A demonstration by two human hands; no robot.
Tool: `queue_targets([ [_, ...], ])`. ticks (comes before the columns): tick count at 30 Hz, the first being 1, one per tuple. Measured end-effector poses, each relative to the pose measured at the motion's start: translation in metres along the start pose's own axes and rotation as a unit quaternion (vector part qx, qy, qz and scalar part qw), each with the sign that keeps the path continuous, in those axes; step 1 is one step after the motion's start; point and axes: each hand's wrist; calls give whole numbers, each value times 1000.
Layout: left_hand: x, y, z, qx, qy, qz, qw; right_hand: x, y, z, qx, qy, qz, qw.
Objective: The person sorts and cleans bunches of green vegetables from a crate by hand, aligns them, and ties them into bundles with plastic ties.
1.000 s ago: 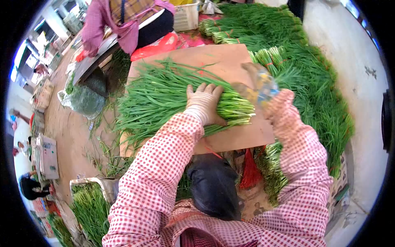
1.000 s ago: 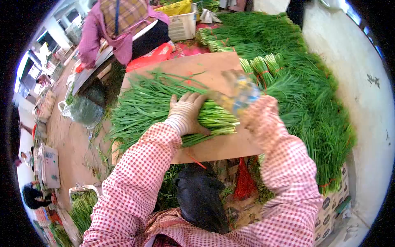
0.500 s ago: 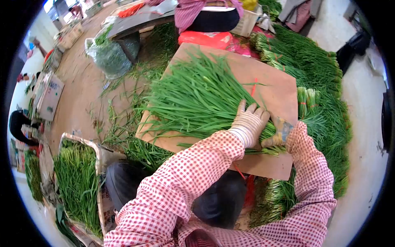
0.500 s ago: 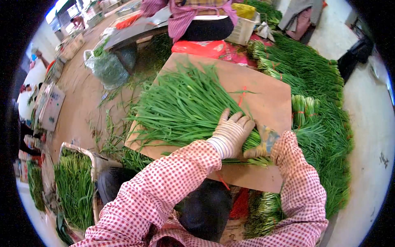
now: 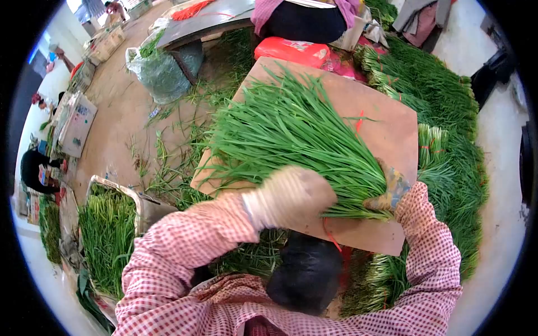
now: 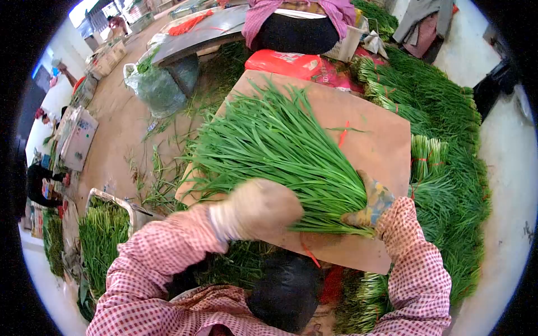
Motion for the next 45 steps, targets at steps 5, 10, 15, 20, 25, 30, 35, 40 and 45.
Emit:
queue_targets([
  [5,-10,-47,-85,-127,-294,76,944,0,0,8,21,-4,11,1000],
  [10,-28,-41,-129,-168,-341,-109,918,3,1,12,-1,-14,24,1000],
  [15,-31,-39,-124,-152,-364,-130,910,3,-2,7,14,-8,13,1000],
  [20,66,-81,-169,-4,-627,242,740,0,3,14,-9,-42,37,998],
  [25,124,-180,-144,-255,-719,-46,645,-8,-20,-9,32,4,-50,998],
  [30,-10,-132,-109,-190,-519,20,833,-11,-21,-26,178,88,-93,976],
  [35,-130,-8,-77,149,-203,-203,946,1,-16,-26,144,92,-49,984],
  [40,-156,25,-72,69,-264,-446,852,0,-2,-19,199,83,-4,977],
  [45,-119,25,-43,-51,-286,-384,876,10,7,-23,232,53,13,971],
])
Point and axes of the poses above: each hand's wrist, its own x-axis away from the middle knuckle, its own y-axis out of the palm, z = x × y, and after that the axes turned 5 degrees about x, right-handed
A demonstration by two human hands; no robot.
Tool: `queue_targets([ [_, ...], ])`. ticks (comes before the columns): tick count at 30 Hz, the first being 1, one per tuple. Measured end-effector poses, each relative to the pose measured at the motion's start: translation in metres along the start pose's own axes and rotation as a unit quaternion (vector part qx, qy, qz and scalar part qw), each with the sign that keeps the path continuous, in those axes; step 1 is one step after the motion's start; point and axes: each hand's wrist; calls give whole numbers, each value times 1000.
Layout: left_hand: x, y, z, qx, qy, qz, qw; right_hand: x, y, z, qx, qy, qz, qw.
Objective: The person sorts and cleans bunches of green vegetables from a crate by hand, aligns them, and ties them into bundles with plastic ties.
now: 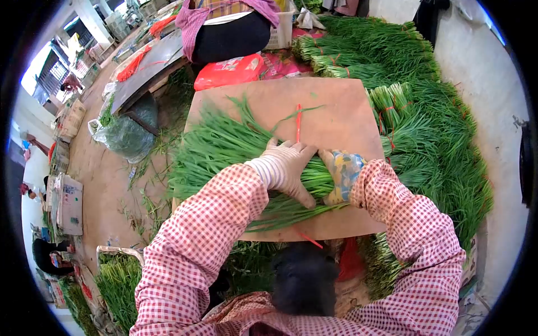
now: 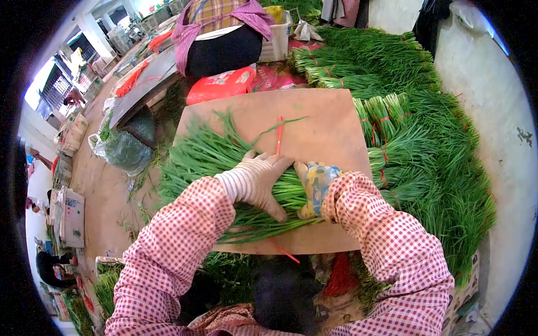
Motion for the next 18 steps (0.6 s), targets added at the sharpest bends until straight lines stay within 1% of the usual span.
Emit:
queue_targets([
  [2,-1,1,3,-5,-7,8,1000,-6,0,3,-13,-5,-18,1000],
  [3,-5,2,1,2,1,22,1000,-7,-6,3,-33,-3,-37,999],
  [4,-9,1,0,7,10,36,999,-9,-8,4,-32,-3,-35,999],
  [5,-12,0,-3,36,12,21,999,-11,-10,4,-21,-12,-52,998],
  [6,-10,-2,-1,36,12,24,999,-12,-12,5,-7,-20,-69,997],
  [8,-6,-6,2,56,-10,2,998,-15,-20,14,10,-18,-66,998],
  [9,-5,-8,3,50,-12,-13,999,-29,-20,30,-95,-93,-78,988],
  [10,-5,-6,3,53,-13,-12,998,-47,-21,42,-199,-166,-90,962],
  [11,-6,-2,2,38,-14,-4,999,-75,-29,34,-99,25,-156,982],
  [12,-7,1,0,25,-16,6,1000,-84,-42,35,-6,-35,-60,998],
  [13,-6,0,-1,36,-6,-4,999,-95,-45,32,41,-69,-15,997],
  [14,-6,1,-3,40,-7,-2,999,-107,-49,29,89,-98,34,991],
  [16,-7,6,-5,40,-5,7,999,-152,-29,14,169,-141,198,955],
  [17,-9,14,-7,39,6,46,998,-163,-15,11,221,-166,254,927],
  [18,-8,13,-8,43,4,50,998,-165,-18,4,225,-170,252,926],
])
Point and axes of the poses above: each hand's wrist, its own x-axis away from the middle knuckle, its own y-axis out of the palm, z = x × y, and after that the axes turned 5 degrees about x, right-handed
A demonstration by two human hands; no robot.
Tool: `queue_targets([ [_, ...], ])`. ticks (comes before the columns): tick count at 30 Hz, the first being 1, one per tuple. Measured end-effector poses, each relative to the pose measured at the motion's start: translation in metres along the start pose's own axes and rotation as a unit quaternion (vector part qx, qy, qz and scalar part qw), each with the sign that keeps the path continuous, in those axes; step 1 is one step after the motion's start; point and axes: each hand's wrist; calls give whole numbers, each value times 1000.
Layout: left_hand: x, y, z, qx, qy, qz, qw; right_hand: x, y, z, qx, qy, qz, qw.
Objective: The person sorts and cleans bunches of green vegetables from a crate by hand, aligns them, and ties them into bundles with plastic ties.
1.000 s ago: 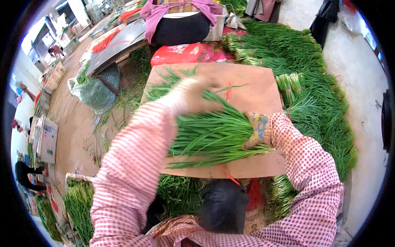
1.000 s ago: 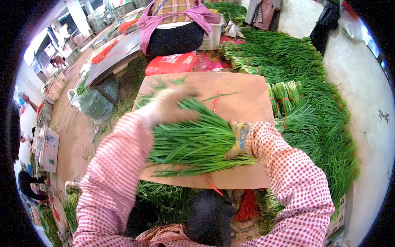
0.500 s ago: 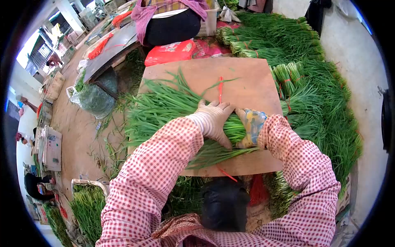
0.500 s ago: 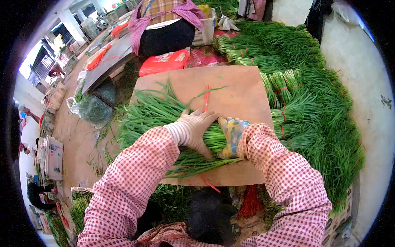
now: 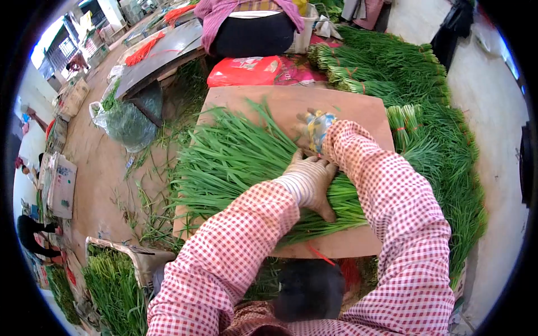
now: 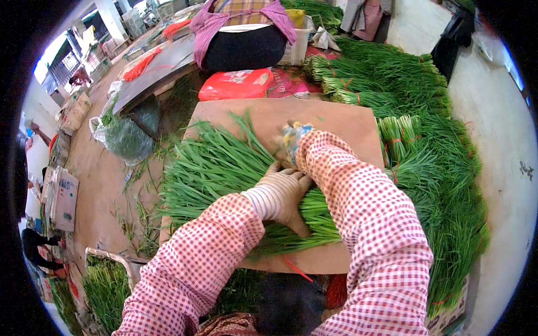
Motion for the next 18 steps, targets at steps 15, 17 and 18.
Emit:
queue_targets([
  [15,13,-14,-9,98,47,-39,993,-144,-141,-6,-90,-34,407,908],
  [17,11,-10,-9,103,46,-16,994,-122,-172,-13,-355,17,211,911],
  [18,9,-9,-9,100,51,-13,994,-113,-132,23,-204,5,152,967],
])
Point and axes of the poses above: each hand's wrist, its own x-axis away from the middle knuckle, its own y-axis out of the palm, z = x × y, and after that the axes turned 5 degrees about x, right-handed
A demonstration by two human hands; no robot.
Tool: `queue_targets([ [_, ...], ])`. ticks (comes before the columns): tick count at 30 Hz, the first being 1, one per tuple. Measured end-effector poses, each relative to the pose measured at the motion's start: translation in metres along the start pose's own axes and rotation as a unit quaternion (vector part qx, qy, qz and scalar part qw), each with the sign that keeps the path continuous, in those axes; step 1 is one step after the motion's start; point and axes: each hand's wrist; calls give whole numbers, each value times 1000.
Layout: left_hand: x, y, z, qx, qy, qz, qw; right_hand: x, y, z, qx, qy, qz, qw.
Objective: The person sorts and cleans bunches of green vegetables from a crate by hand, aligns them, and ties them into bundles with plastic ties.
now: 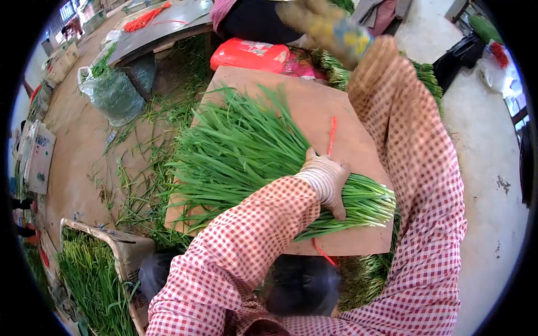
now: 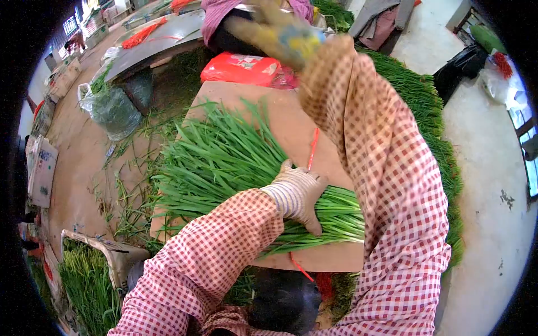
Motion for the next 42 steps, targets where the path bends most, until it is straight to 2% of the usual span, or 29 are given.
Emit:
queue_targets([
  [1,-1,1,0,0,-1,1,1000,18,17,47,152,-42,-57,986],
  [2,-2,1,0,0,-4,2,1000,40,29,55,184,106,-168,963],
  [3,-1,-1,1,-6,-9,-8,1000,63,40,64,241,235,-289,896],
  [6,-3,0,3,-31,-21,-9,999,132,68,44,170,373,-334,849],
  [7,-4,2,2,-31,-19,-3,999,134,68,25,146,414,-317,840],
  [12,-3,-1,6,-36,-38,-4,999,146,101,49,80,386,-279,876],
  [14,-1,-1,8,-29,-41,-3,999,153,111,65,129,358,-292,878],
  [19,-1,1,6,-34,-26,17,999,207,75,94,216,321,-349,854],
  [20,-1,5,4,-42,-14,49,998,223,67,94,224,330,-249,882],
  [21,-1,4,6,-39,-26,43,998,236,56,93,233,335,-147,901],
  [23,1,1,10,-30,-45,38,998,211,2,52,-11,428,-159,890],
  [24,2,0,11,-21,-55,41,997,213,-7,38,-10,436,-159,886],
  [26,2,1,15,-32,-74,40,996,221,-19,10,-66,283,-83,953],
  [29,1,-2,19,-28,-96,4,995,237,-17,-48,-56,245,-41,967],
  [31,-8,7,9,-50,-72,23,996,247,1,-68,-67,239,-42,968],
  [32,-13,12,2,-53,-71,15,996,253,16,-76,-99,201,-35,974],
  [34,-13,11,0,-78,-37,69,994,255,17,-87,-138,170,-24,975],
  [35,-15,12,-1,-117,-58,43,990,255,11,-86,-110,138,-15,984],
  [36,-17,11,-12,-50,20,-3,999,256,9,-90,-84,107,-8,991],
  [38,-21,15,-9,-61,-10,54,997,287,14,-102,-112,156,-19,981],
  [40,-14,12,0,-46,-41,32,998,323,12,-100,-128,220,-30,967],
  [42,-10,9,0,-5,-26,44,999,356,56,-96,-244,291,-231,896],
])
Point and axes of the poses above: each hand's wrist, its own x-axis away from the middle knuckle, its own y-axis out of the palm, z = x × y, and after that the axes turned 5 degrees about x, right-handed
